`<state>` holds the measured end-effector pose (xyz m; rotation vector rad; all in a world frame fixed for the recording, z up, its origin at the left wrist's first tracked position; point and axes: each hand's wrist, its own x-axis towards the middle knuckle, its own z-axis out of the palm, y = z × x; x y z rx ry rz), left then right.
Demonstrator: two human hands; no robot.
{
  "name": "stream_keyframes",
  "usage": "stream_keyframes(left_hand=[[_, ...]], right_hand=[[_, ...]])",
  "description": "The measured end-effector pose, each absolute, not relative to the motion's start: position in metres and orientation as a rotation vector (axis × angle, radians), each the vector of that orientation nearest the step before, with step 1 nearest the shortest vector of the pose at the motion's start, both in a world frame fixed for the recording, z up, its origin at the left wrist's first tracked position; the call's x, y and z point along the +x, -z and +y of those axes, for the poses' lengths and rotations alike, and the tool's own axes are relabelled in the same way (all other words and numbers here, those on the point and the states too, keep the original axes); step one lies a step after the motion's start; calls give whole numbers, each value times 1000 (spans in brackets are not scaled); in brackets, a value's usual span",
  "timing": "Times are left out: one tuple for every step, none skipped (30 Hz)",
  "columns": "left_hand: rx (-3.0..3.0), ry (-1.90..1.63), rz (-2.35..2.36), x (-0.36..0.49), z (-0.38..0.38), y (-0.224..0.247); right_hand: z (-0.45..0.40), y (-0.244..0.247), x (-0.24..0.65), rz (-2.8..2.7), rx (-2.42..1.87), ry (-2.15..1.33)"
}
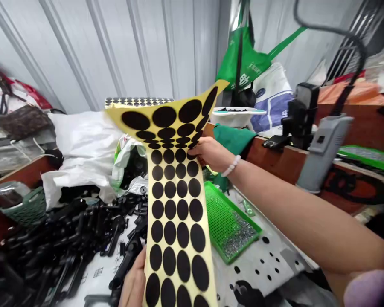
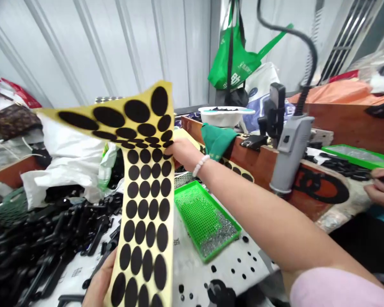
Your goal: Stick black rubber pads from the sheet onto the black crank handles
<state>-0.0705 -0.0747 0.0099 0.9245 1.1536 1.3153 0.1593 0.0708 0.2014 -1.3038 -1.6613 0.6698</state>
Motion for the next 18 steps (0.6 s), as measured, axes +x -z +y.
stream_keyframes(left_hand=[[902, -1249, 1136, -69, -77, -12], [876, -1181, 1093, -67, -79, -14], [841, -1109, 1036, -64, -80, -15], [800, -1036, 978, -59, -81, -16], [761, -969, 927, -54, -81, -16], [731, -913, 887, -49, -82, -16], [711, -871, 859, -43, -81, -16], [700, -844, 841, -38, -81, -16], [697, -827, 830, -33, -80, -16], [701, -822, 821, -29, -79, -16], [708, -824, 814, -25, -77, -16], [716, -828, 808, -22, -75, -16], [724, -833, 807, -19, -72, -16], [735, -836, 811, -16, -70, -15], [745, -835, 824, -13, -68, -14], [753, -831, 849, -11, -66, -13], [757, -825, 879, -9, -64, -12], [759, -825, 904, -6, -63, -10]], right_hand=[[72, -187, 159, -1667, -1349, -683], [75, -173, 160, -1674, -1403, -689], [78, -160, 161, -1681, -1463, -682], [81, -148, 162, -1692, -1525, -662], [85, -138, 164, -1705, -1588, -626], [88, -129, 165, -1718, -1644, -572], [89, -123, 167, -1731, -1694, -501], [89, -119, 169, -1743, -1733, -415], [87, -116, 170, -1756, -1760, -325], [82, -115, 171, -1776, -1774, -241], [73, -114, 172, -1808, -1773, -172], [62, -113, 172, -1852, -1759, -126], [49, -111, 172, -1916, -1728, -110], [33, -108, 171, -1991, -1676, -118], [15, -103, 170, -2070, -1618, -153], [-3, -97, 168, -2163, -1514, -202], [-20, -88, 165, -2251, -1319, -240], [-37, -79, 163, -2296, -1184, -302]])
